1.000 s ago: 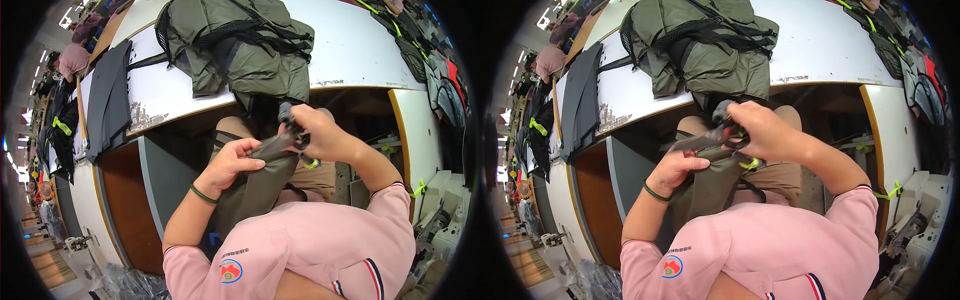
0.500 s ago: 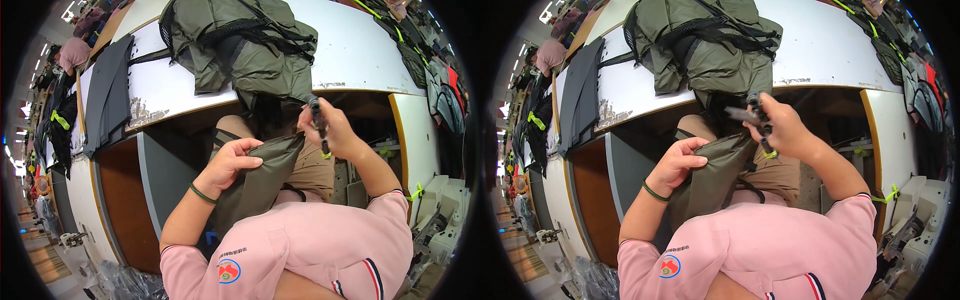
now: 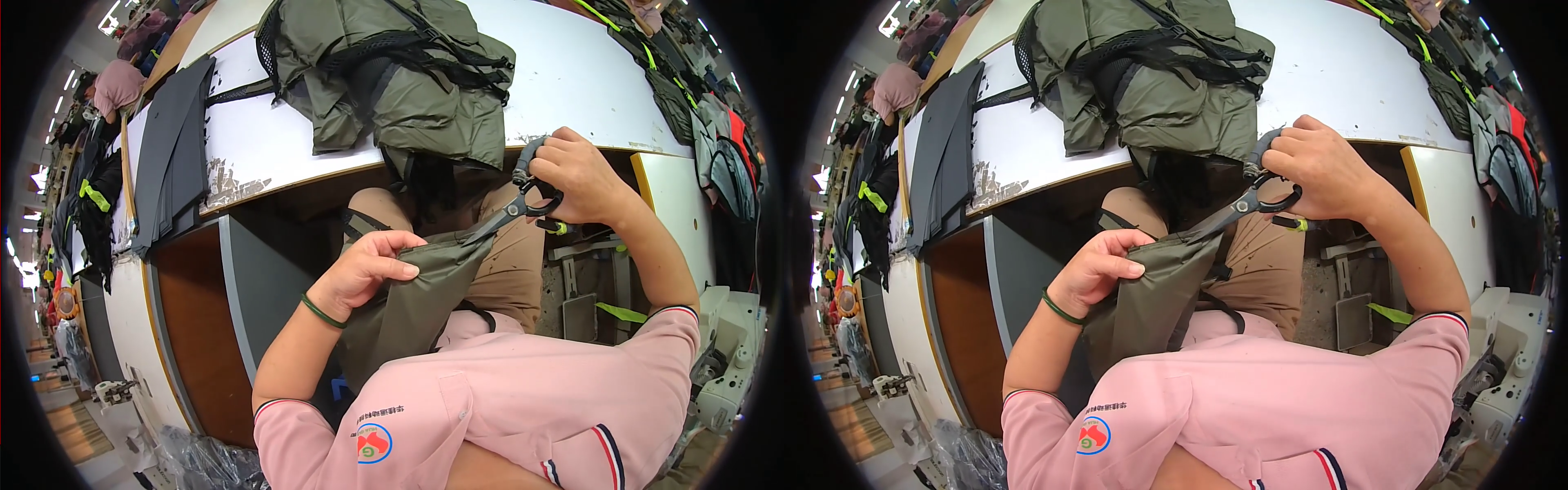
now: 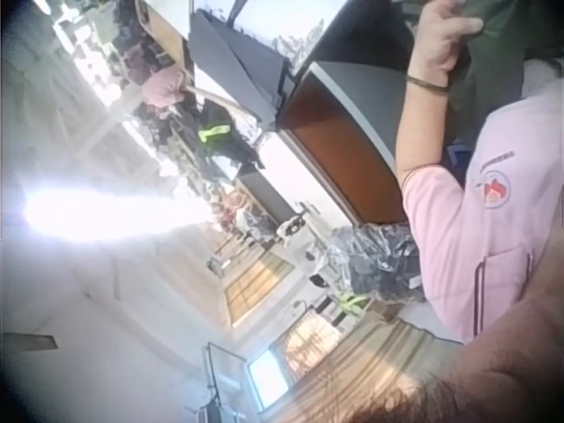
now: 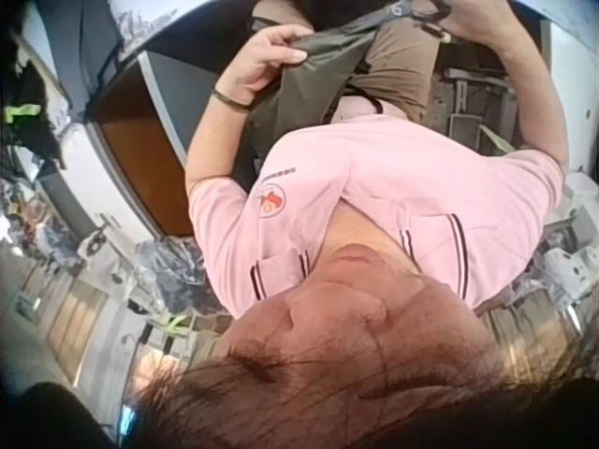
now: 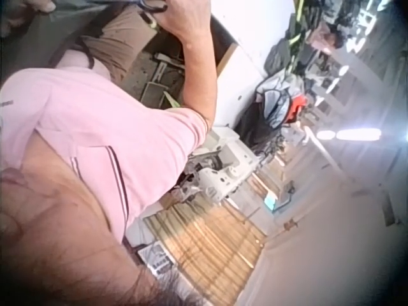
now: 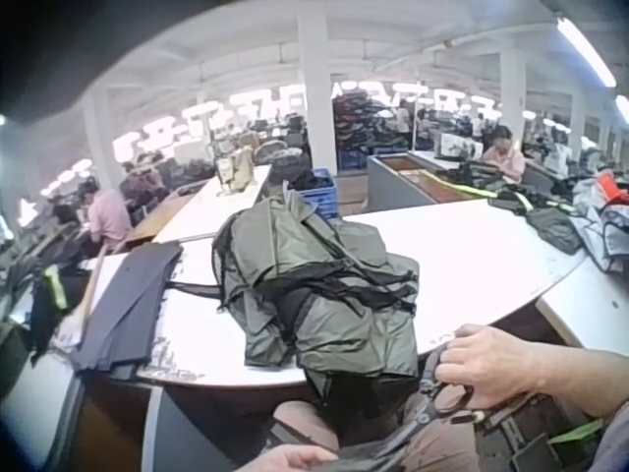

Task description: Trimming excess fabric or threads from a green backpack using scissors.

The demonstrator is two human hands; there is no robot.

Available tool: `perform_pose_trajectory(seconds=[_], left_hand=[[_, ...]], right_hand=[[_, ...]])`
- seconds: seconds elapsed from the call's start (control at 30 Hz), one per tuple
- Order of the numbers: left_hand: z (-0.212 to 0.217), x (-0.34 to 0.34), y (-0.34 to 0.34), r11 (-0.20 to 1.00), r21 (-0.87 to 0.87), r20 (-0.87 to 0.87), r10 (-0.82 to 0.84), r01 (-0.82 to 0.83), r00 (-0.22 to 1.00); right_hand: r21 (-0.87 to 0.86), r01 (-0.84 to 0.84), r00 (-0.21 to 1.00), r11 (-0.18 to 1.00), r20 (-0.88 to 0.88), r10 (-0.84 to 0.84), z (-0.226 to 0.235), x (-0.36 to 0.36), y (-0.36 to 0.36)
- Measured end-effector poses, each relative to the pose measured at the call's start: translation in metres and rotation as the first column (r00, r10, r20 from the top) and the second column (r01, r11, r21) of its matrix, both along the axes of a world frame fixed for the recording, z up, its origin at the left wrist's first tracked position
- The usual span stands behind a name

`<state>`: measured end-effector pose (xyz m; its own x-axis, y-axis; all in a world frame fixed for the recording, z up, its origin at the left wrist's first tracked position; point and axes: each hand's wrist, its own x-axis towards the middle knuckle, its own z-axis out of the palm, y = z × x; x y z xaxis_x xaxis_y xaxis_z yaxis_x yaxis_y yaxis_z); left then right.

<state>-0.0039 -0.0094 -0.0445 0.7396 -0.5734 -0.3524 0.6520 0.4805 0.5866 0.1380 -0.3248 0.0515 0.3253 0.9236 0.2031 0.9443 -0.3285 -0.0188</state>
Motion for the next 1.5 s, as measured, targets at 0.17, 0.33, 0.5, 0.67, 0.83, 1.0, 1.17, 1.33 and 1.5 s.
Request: perform_pose_trajectory(seconds=[0.17,0.33,0.5,0.67,0.83,1.0,1.17,1.33,1.5], left_hand=[[-0.001,-0.001,-0.001,1.000,-0.019,-0.006,-0.006,0.006,1.000],[0.000,-0.003,-0.001,0.999,-0.035,0.003,-0.010,0.010,1.000],[-0.002,-0.003,0.001,1.000,-0.023,0.011,-0.012,0.012,1.000],[0.001,-0.004,0.002,1.000,0.003,0.026,-0.014,0.014,1.000],[0.008,-0.010,0.000,0.988,0.146,0.113,0.027,-0.043,0.993],[0.016,-0.013,-0.007,0.977,0.202,0.179,0.032,-0.069,0.983],[0.020,-0.015,-0.007,0.974,0.220,0.204,0.014,-0.060,0.979],[0.022,-0.018,-0.007,0.970,0.230,0.226,0.025,-0.078,0.974],[0.026,-0.019,-0.012,0.960,0.260,0.243,0.041,-0.106,0.969]], right_hand=[[0.036,-0.037,0.999,0.999,0.037,0.036,-0.009,0.002,0.005],[0.064,-0.073,0.995,0.995,0.069,0.068,-0.012,0.007,0.008],[0.057,-0.070,0.995,0.996,0.081,0.065,-0.018,0.011,0.005],[0.074,0.086,0.992,0.994,-0.099,-0.079,-0.020,0.008,-0.006],[-0.202,0.164,0.857,0.966,-0.456,-0.241,0.002,-0.001,0.002],[-0.269,0.053,0.803,0.962,-0.561,-0.201,0.001,-0.007,0.006],[-0.265,0.018,0.824,0.964,-0.542,-0.164,-0.001,-0.008,0.007],[-0.315,0.058,0.808,0.947,-0.542,-0.230,-0.007,-0.009,0.005],[-0.349,0.092,0.787,0.933,-0.549,-0.283,-0.010,-0.013,0.002]])
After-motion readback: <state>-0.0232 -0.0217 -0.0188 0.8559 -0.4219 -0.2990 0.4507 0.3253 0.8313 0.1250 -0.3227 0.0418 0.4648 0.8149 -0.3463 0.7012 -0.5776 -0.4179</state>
